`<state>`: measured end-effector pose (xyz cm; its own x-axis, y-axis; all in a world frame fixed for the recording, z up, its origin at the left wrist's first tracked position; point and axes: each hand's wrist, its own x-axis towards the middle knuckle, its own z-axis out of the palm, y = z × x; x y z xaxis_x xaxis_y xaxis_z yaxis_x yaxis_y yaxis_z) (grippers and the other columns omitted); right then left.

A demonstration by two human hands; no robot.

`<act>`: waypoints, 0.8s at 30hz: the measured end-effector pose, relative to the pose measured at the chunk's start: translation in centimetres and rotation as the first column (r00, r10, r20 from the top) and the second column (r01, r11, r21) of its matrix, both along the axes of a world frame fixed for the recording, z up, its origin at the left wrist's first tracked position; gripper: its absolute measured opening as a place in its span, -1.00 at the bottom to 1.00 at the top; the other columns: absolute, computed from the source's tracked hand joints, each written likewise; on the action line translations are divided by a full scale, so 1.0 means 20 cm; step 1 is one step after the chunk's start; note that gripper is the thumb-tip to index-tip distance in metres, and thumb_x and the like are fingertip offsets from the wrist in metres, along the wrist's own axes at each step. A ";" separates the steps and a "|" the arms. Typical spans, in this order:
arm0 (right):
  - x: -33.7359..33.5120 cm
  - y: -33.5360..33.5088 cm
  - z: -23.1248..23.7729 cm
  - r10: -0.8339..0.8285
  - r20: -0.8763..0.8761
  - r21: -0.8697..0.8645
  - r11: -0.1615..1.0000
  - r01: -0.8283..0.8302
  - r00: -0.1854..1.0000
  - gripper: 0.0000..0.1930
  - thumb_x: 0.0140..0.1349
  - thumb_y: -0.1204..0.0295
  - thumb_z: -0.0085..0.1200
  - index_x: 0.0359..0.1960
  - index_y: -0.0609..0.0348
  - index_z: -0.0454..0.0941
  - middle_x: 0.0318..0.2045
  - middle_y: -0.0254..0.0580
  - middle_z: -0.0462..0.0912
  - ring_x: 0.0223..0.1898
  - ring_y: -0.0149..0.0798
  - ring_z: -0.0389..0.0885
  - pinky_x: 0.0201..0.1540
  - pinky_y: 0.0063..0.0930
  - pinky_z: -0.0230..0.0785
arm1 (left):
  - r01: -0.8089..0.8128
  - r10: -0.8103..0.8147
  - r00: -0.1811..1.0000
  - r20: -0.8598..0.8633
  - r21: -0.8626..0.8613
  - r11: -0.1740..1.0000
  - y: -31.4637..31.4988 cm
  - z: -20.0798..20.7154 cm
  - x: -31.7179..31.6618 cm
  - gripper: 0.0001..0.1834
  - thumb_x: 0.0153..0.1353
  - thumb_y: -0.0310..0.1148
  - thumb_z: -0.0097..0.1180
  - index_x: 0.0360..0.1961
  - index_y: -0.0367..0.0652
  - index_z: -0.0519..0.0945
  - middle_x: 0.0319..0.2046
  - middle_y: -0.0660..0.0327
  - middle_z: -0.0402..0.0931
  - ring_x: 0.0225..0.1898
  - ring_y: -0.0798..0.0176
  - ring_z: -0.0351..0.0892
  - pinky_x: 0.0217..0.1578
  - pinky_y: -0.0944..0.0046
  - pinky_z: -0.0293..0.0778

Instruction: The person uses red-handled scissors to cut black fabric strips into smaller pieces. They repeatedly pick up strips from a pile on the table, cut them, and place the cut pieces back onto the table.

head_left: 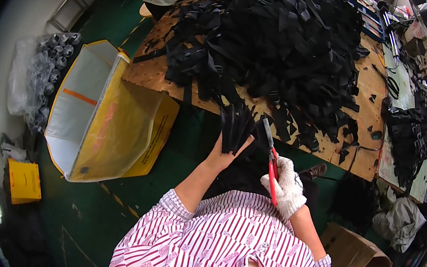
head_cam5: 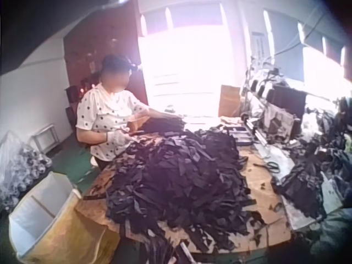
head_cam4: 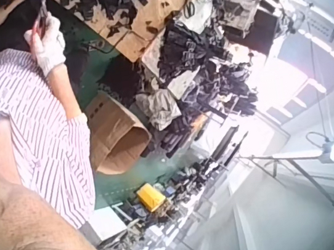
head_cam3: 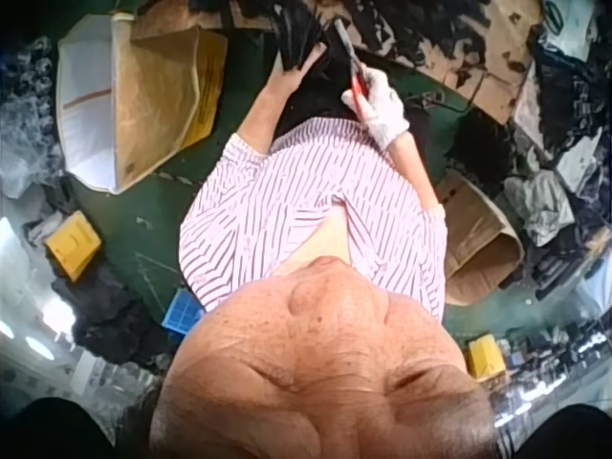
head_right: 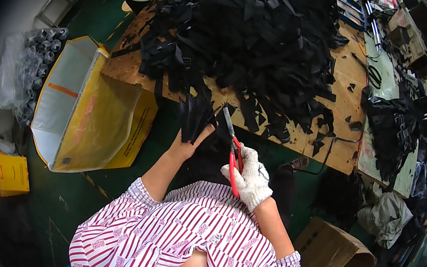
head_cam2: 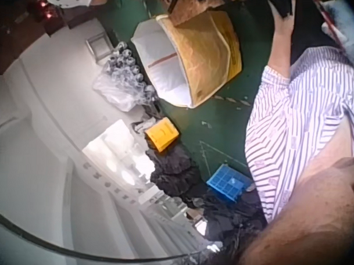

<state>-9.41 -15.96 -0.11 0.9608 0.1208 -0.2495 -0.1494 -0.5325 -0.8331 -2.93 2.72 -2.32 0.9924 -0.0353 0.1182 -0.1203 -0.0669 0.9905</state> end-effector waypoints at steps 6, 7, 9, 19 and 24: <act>-0.01 0.01 -0.05 -0.064 -0.041 0.079 0.995 0.067 0.997 -0.45 -0.04 0.21 0.26 -0.09 0.22 0.30 -0.39 -0.06 0.55 -0.36 -0.07 0.55 -0.24 -0.30 0.38 | 0.051 -0.056 0.993 -0.102 -0.049 0.998 0.02 0.00 0.02 -0.64 0.15 -0.47 0.17 -0.02 -0.30 0.45 -0.14 0.20 0.51 -0.08 0.34 0.46 -0.05 0.36 0.37; -0.02 0.01 -0.05 -0.073 -0.056 0.100 0.992 0.079 0.996 -0.46 -0.04 0.22 0.26 -0.09 0.22 0.30 -0.40 -0.06 0.54 -0.37 -0.07 0.55 -0.24 -0.30 0.38 | 0.078 -0.081 0.989 -0.124 -0.029 0.997 0.02 0.01 0.02 -0.63 0.16 -0.50 0.15 0.01 -0.29 0.42 -0.13 0.24 0.49 -0.06 0.39 0.43 -0.04 0.39 0.37; -0.03 0.01 -0.06 -0.082 -0.076 0.114 0.989 0.091 0.994 -0.47 -0.04 0.24 0.26 -0.10 0.22 0.30 -0.41 -0.07 0.54 -0.38 -0.08 0.54 -0.24 -0.31 0.37 | 0.048 -0.055 0.986 -0.159 -0.044 0.998 0.01 0.03 0.01 -0.65 0.17 -0.48 0.14 0.00 -0.29 0.44 -0.11 0.23 0.49 -0.05 0.39 0.43 -0.02 0.37 0.36; -0.04 0.00 -0.11 -0.078 -0.096 0.197 0.976 0.095 0.992 -0.50 -0.05 0.29 0.27 -0.15 0.25 0.31 -0.43 -0.12 0.49 -0.41 -0.21 0.48 -0.26 -0.37 0.36 | 0.251 -0.255 0.964 -0.080 -0.058 0.966 0.10 -0.18 -0.02 -0.32 0.13 -0.57 0.14 0.24 -0.26 0.12 0.16 0.13 0.31 0.19 0.26 0.30 0.20 0.38 0.19; -0.04 -0.02 -0.11 -0.036 -0.131 0.185 0.981 0.060 0.991 -0.50 -0.04 0.29 0.27 -0.14 0.24 0.30 -0.45 -0.12 0.49 -0.42 -0.19 0.48 -0.28 -0.34 0.36 | 0.249 -0.243 0.963 -0.117 0.034 0.968 0.11 -0.17 -0.01 -0.41 0.12 -0.60 0.13 0.19 -0.29 0.22 0.14 0.15 0.33 0.15 0.29 0.34 0.17 0.38 0.23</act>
